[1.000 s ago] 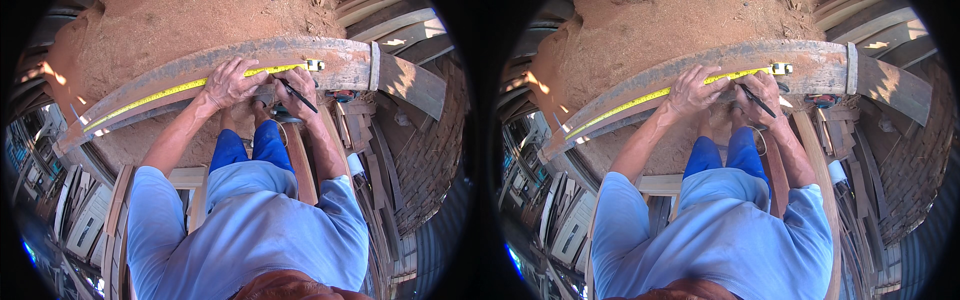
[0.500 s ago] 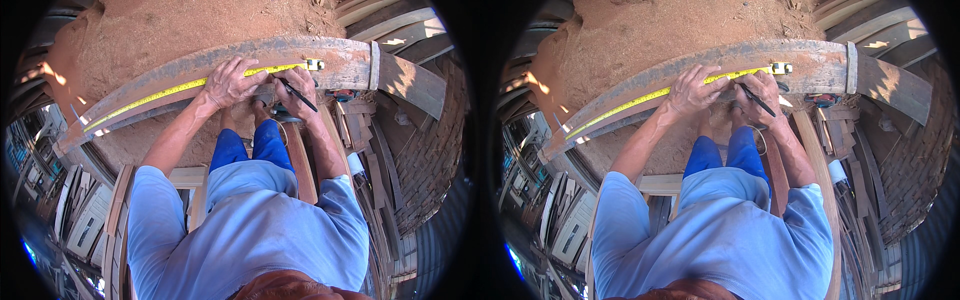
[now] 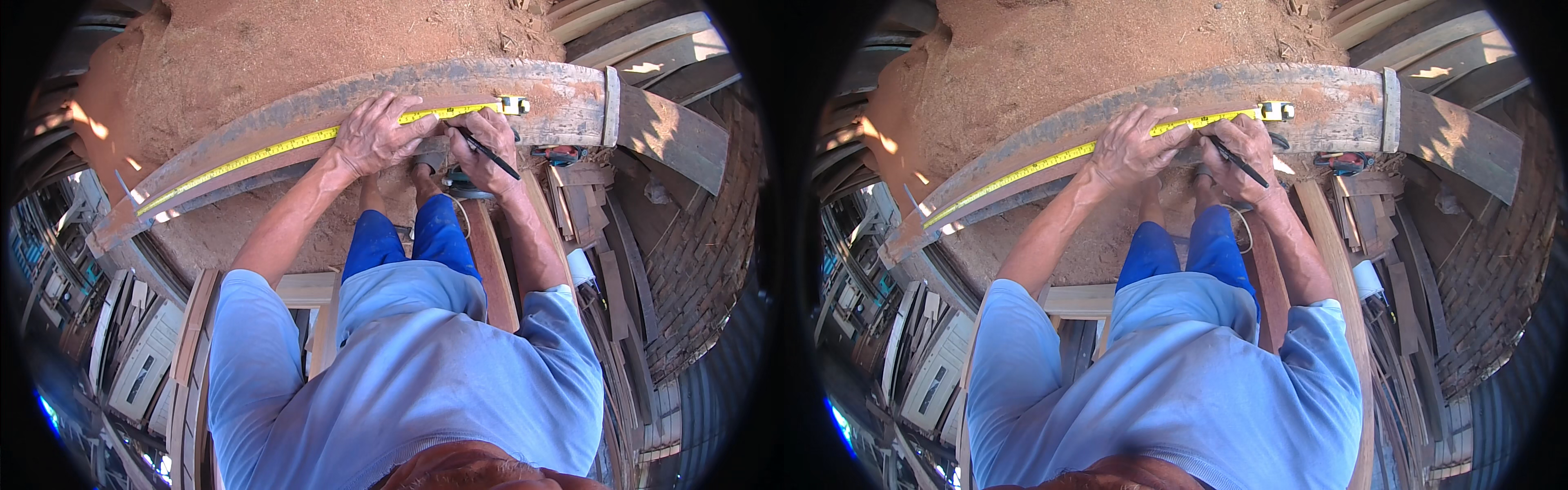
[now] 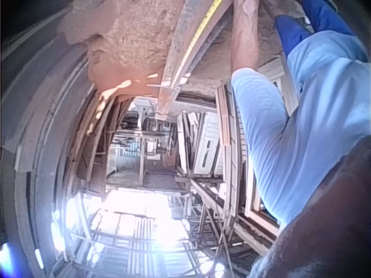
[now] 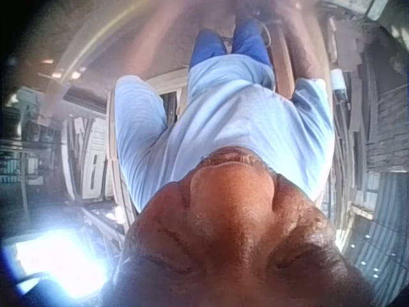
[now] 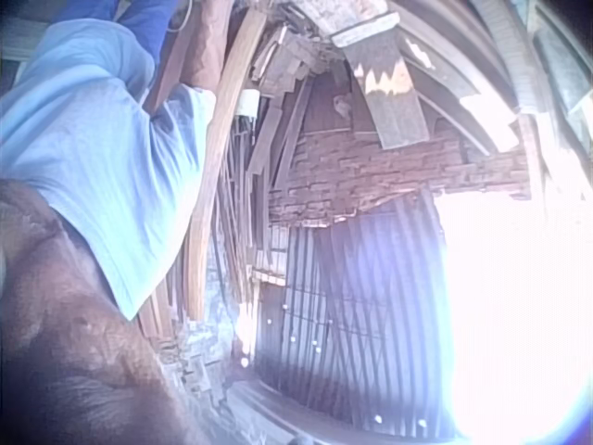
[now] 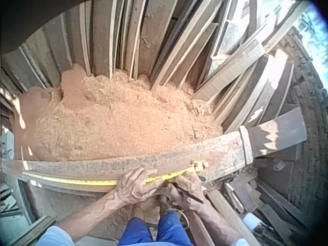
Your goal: The person measures a long wooden plank using a tape measure and a square, marking measurements with a pencil. The person repeatedly measures and marks the plank, ensuring accuracy.
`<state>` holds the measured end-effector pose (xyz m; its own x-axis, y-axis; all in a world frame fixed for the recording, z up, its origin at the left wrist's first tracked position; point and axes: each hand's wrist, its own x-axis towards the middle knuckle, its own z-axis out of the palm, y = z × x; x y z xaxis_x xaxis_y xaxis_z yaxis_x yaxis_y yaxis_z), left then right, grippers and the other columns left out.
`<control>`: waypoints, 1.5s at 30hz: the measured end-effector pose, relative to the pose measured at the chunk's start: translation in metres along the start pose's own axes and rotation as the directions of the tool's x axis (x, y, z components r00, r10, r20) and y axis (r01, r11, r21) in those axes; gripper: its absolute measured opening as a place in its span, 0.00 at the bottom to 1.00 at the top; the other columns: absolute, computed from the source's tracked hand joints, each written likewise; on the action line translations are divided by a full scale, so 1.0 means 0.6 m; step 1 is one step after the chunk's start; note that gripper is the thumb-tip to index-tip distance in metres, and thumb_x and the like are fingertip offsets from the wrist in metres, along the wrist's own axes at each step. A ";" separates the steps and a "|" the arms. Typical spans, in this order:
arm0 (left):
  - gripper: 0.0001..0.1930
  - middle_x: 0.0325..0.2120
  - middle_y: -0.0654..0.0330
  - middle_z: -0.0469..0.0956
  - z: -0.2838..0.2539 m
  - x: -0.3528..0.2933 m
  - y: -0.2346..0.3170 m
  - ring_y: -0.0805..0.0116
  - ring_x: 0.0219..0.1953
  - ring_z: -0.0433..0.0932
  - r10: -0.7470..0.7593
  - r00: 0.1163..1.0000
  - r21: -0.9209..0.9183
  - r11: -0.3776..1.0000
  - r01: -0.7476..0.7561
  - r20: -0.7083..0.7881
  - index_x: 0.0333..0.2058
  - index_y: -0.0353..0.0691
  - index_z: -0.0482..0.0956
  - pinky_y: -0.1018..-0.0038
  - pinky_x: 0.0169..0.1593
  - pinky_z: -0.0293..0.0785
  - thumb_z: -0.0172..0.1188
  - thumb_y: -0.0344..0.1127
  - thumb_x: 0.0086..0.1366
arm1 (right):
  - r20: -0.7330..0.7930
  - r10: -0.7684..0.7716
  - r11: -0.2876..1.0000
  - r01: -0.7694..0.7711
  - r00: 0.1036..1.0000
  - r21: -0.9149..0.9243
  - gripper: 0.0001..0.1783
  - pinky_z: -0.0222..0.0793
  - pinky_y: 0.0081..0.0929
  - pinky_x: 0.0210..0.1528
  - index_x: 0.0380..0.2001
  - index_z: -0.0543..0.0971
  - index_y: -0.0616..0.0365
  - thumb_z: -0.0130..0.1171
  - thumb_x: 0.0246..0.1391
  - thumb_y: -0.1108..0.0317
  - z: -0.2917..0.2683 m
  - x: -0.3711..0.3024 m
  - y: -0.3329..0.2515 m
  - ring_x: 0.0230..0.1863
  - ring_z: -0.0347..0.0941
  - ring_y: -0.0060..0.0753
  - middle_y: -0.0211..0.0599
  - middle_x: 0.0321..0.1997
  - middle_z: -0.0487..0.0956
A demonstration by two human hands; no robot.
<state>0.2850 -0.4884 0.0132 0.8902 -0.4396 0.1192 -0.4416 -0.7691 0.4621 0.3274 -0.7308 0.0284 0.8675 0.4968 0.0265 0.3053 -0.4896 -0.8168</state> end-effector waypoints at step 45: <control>0.25 0.52 0.59 0.79 -0.004 0.003 0.001 0.54 0.47 0.82 0.011 1.000 0.005 1.000 -0.011 -0.009 0.53 0.62 0.82 0.59 0.45 0.85 0.73 0.37 0.55 | -0.048 -0.011 0.999 0.012 0.999 0.034 0.09 0.74 0.46 0.44 0.38 0.84 0.57 0.66 0.51 0.75 -0.007 -0.001 0.000 0.39 0.78 0.52 0.46 0.35 0.81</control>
<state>0.2863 -0.4884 0.0156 0.8861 -0.4442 0.1319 -0.4522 -0.7666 0.4560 0.3289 -0.7343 0.0307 0.8819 0.4672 0.0629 0.3027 -0.4590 -0.8353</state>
